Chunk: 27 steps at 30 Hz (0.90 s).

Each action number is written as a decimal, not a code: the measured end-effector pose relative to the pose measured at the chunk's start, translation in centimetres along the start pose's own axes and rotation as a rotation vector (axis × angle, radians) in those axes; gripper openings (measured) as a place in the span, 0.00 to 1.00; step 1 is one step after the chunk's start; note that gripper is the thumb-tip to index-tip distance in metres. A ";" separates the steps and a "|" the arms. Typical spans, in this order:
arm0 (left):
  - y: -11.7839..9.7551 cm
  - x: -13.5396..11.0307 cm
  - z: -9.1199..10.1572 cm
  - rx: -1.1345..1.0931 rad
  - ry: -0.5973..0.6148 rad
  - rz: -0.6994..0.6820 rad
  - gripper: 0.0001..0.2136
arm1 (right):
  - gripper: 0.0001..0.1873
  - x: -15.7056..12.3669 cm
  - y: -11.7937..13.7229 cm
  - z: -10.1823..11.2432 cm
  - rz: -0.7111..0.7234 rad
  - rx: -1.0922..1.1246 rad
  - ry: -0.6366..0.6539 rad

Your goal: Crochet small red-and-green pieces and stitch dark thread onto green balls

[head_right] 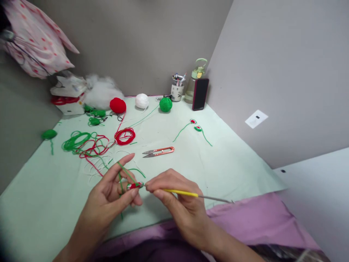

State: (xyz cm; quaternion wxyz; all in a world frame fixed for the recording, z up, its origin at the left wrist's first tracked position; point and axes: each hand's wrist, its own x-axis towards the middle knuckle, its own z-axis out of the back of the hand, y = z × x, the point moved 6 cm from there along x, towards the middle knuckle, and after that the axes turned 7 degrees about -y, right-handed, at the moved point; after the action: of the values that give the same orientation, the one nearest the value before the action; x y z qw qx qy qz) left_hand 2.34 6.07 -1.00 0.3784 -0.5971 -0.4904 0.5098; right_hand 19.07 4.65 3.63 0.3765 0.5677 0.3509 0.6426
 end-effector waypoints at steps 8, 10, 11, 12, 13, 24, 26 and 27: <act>-0.1 0.0 -0.5 -0.147 0.016 -0.010 0.32 | 0.16 -0.6 0.5 0.1 0.082 -0.095 0.080; -0.2 0.1 -0.5 -0.114 0.016 -0.031 0.32 | 0.15 -0.6 0.6 0.0 0.093 -0.114 0.080; -0.2 0.1 -0.5 -0.094 0.011 -0.046 0.32 | 0.15 -0.6 0.6 0.0 0.097 -0.116 0.076; -0.1 0.2 -0.4 -0.074 0.001 -0.063 0.32 | 0.16 -0.6 0.6 -0.1 0.094 -0.113 0.072; 0.0 0.2 -0.2 -0.054 -0.012 -0.079 0.31 | 0.16 -0.6 0.6 -0.1 0.088 -0.101 0.064; 0.5 -0.1 -0.1 0.104 -0.127 -0.262 0.30 | 0.09 -0.2 -4.3 -0.3 -0.597 0.471 -0.112; 0.8 0.1 -0.3 0.025 -0.064 -0.195 0.27 | 0.11 -0.3 -4.8 -0.9 -0.691 0.573 -0.067; 1.0 0.2 -0.5 -0.019 -0.022 -0.154 0.25 | 0.11 -0.4 -4.8 -1.0 -0.680 0.576 -0.052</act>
State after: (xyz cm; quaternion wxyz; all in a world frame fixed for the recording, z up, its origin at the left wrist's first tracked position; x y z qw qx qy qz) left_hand 3.01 6.05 -1.89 0.4054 -0.5556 -0.5438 0.4809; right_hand 18.49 6.54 -0.89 0.4015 0.5178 0.6726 0.3440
